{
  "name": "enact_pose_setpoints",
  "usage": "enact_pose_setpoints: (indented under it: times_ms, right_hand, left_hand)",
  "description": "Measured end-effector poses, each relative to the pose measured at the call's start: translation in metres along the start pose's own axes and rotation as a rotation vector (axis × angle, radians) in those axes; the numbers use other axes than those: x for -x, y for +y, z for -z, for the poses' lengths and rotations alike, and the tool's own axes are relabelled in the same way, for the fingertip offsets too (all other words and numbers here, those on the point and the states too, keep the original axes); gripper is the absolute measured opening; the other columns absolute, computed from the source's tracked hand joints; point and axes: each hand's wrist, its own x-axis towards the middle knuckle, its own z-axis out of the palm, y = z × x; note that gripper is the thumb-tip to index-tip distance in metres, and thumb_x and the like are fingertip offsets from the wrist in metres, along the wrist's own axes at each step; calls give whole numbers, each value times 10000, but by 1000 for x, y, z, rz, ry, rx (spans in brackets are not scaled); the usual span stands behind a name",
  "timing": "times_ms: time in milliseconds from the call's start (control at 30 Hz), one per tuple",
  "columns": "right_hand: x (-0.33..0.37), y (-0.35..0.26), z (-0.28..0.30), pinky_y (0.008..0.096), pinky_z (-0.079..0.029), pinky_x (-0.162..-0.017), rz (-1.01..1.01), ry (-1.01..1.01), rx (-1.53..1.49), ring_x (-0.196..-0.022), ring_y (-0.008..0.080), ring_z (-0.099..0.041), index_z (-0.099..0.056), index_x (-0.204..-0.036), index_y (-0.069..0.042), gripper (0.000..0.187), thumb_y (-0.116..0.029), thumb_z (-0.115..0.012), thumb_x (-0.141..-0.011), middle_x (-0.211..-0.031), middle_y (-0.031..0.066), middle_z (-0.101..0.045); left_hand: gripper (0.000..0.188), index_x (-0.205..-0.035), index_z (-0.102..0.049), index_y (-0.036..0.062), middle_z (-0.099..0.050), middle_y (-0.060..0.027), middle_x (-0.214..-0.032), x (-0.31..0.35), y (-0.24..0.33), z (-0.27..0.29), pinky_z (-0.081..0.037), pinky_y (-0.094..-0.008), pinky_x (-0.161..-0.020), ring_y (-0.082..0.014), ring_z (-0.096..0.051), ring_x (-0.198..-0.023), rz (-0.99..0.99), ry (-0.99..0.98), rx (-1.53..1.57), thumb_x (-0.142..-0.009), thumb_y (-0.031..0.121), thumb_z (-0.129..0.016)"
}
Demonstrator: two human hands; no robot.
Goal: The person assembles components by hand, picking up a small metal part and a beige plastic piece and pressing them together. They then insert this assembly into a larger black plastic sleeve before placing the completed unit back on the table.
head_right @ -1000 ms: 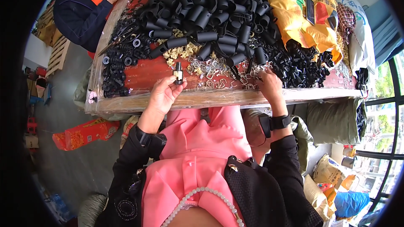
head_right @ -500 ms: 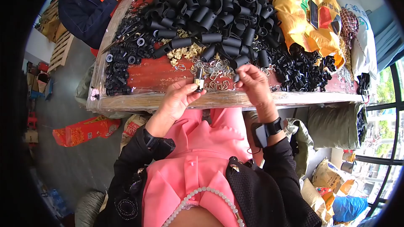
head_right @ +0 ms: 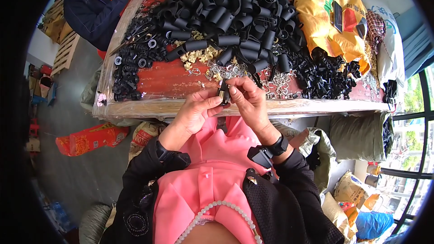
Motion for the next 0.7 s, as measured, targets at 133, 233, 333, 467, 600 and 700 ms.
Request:
enact_pose_setpoints:
  times_ms: [133,233,333,467,600,700]
  right_hand:
    - [0,2,-1,212,-399,-587,110,24,279,-664,94,-477,-534,-936,16,148,-66,-510,-815,-777,46,-516]
    - [-3,-2,-2,240,-401,-599,504,-27,643,-673,149,-491,-544,-940,9,159,-49,-526,-794,-791,83,-510]
    - [-6,-5,0,228,-395,-574,576,-74,717,-641,168,-495,-540,-926,12,157,-36,-531,-777,-772,86,-521]
    - [-4,0,14,241,-404,-542,543,-143,733,-608,166,-510,-534,-880,2,121,-58,-547,-776,-730,78,-525]
    - [5,10,11,243,-406,-494,267,-55,550,-550,143,-518,-518,-855,-11,105,-84,-550,-788,-653,64,-527]
    - [10,9,0,235,-401,-465,125,33,452,-510,129,-516,-508,-870,-15,116,-95,-546,-795,-600,58,-527]
  left_hand:
    - [246,-999,-552,50,-583,-32,-920,-1,-3,2,-456,-232,-718,-122,-566,-817,19,3,6,-758,95,-574]
    - [241,-995,-550,37,-581,-34,-922,0,-5,4,-459,-239,-731,-129,-571,-808,21,9,47,-759,85,-569]
    - [236,-973,-557,19,-583,-47,-919,-2,-8,8,-448,-241,-733,-127,-564,-805,28,1,61,-754,101,-584]
    - [231,-972,-554,9,-582,-48,-921,-2,-9,11,-455,-243,-737,-137,-569,-806,50,-4,66,-757,93,-574]
    - [225,-973,-555,10,-580,-45,-924,-3,-7,7,-462,-244,-741,-139,-571,-811,42,7,66,-760,85,-566]
    - [222,-970,-558,12,-580,-46,-926,-4,-7,6,-461,-245,-745,-138,-569,-816,24,23,55,-760,85,-566]
